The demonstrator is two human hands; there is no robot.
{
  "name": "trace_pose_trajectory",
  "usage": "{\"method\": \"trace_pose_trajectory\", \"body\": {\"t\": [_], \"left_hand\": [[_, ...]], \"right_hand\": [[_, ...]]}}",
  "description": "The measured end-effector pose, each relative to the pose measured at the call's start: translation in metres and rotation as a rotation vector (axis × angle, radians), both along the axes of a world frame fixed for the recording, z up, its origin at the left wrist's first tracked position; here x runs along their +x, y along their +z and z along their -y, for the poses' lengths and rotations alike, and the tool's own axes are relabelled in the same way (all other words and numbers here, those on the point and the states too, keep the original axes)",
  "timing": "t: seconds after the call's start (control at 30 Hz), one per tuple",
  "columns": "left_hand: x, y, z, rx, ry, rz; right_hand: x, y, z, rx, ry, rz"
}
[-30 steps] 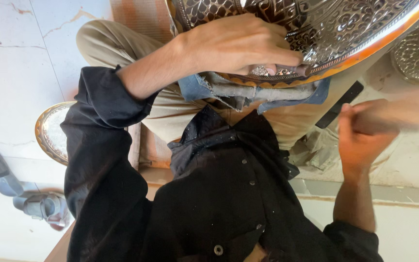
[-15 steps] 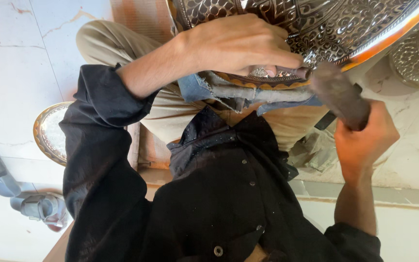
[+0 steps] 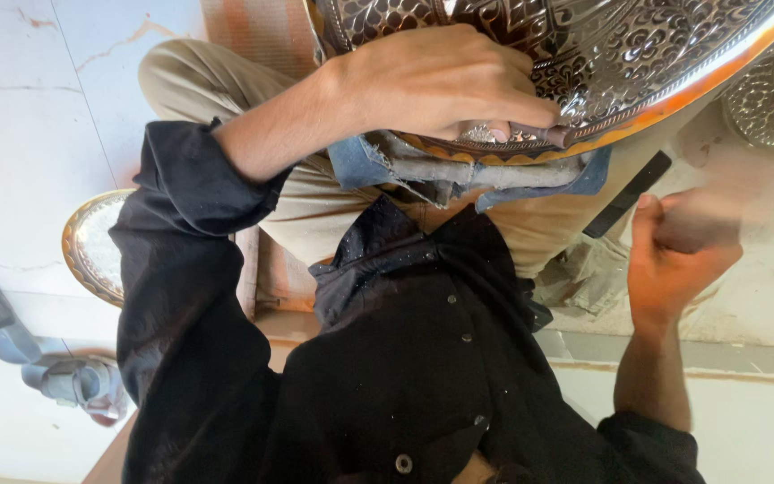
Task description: The person sits cross-legged on the floor with an engraved brass tray resting on a cloth pad on their lap. They hold a small punch against the tray's pattern with one hand and strike it with a wooden mallet in the other hand, repositioning the punch repeatedly to work the embossed design, briefly rotating the tray between strikes.
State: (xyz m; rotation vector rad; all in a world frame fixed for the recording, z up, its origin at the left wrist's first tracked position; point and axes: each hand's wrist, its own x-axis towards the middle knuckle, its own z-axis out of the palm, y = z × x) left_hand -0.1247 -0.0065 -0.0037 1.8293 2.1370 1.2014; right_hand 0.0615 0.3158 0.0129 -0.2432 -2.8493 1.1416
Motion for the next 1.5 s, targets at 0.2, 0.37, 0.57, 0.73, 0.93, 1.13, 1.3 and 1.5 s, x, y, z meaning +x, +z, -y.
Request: {"method": "trace_pose_trajectory", "body": {"t": [0.2, 0.37, 0.57, 0.73, 0.93, 1.13, 1.3, 1.5], "left_hand": [[0.000, -0.004, -0.003, 0.001, -0.002, -0.002], [0.002, -0.010, -0.002, -0.051, -0.007, -0.032], [0.008, -0.008, -0.007, -0.094, 0.094, -0.065], [0.007, -0.003, -0.009, -0.010, 0.015, 0.038], [0.006, 0.002, -0.012, -0.185, -0.035, 0.115], [0.018, 0.023, 0.023, 0.180, 0.257, 0.036], [0.060, 0.024, 0.079, 0.458, 0.773, 0.298], [0.102, 0.003, 0.093, 0.468, 1.243, 0.585]], "right_hand": [[0.004, -0.001, -0.002, -0.081, -0.033, 0.009], [0.013, -0.016, -0.014, 0.272, 0.128, -0.001], [0.026, -0.030, -0.011, -0.308, -0.141, -0.144], [0.012, -0.019, -0.003, 0.227, 0.097, -0.052], [0.008, -0.022, 0.015, -0.302, -0.224, -0.189], [0.007, -0.015, -0.018, 0.213, 0.074, 0.088], [-0.026, 0.001, -0.017, -0.155, 0.015, 0.014], [-0.075, -0.002, 0.010, -0.439, 0.067, -0.105]]}}
